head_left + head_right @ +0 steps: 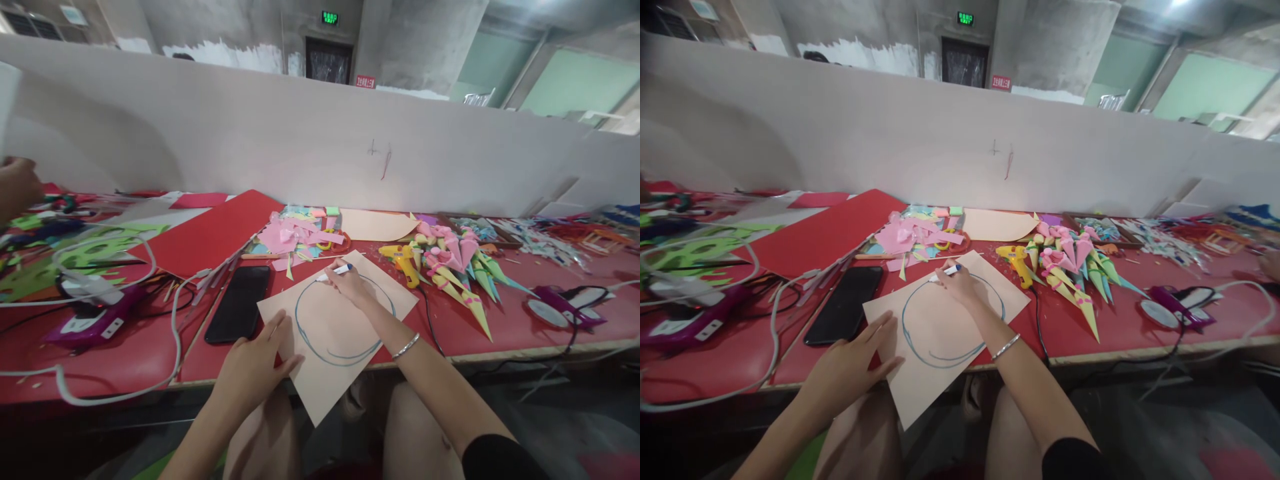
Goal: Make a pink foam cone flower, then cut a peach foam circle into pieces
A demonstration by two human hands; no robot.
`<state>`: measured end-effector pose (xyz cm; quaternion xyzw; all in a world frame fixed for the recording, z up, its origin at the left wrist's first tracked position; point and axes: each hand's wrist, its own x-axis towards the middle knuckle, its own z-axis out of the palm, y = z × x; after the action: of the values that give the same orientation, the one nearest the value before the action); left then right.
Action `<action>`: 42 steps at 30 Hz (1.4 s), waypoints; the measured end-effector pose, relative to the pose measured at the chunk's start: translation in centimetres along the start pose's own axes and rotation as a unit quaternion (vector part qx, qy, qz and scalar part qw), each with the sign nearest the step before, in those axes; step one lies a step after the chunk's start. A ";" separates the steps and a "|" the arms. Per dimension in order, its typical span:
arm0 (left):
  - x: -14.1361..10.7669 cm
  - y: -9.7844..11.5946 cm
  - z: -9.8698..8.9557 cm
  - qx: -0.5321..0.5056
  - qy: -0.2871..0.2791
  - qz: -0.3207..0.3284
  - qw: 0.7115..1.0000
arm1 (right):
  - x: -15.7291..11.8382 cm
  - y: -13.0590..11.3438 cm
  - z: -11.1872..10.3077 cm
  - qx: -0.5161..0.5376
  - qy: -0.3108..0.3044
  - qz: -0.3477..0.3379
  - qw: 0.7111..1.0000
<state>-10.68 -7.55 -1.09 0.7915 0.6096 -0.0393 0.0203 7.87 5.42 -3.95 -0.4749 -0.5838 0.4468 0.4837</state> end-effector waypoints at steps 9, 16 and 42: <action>-0.1 -0.1 0.3 -0.006 -0.001 0.001 1.000 | 0.5 0.6 -1.0 -0.034 0.042 -0.009 0.999; 0.0 -0.1 0.1 -0.004 -0.006 -0.003 1.000 | 0.9 1.4 -2.4 -0.052 0.077 -0.028 0.995; 0.0 -0.1 0.1 0.003 0.005 0.001 1.000 | -0.6 1.7 -4.9 -0.136 0.197 -0.009 0.971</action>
<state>-10.78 -7.57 -1.15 0.7922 0.6089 -0.0373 0.0149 13.02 5.39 -5.09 -0.6100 -0.5362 0.2564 0.5241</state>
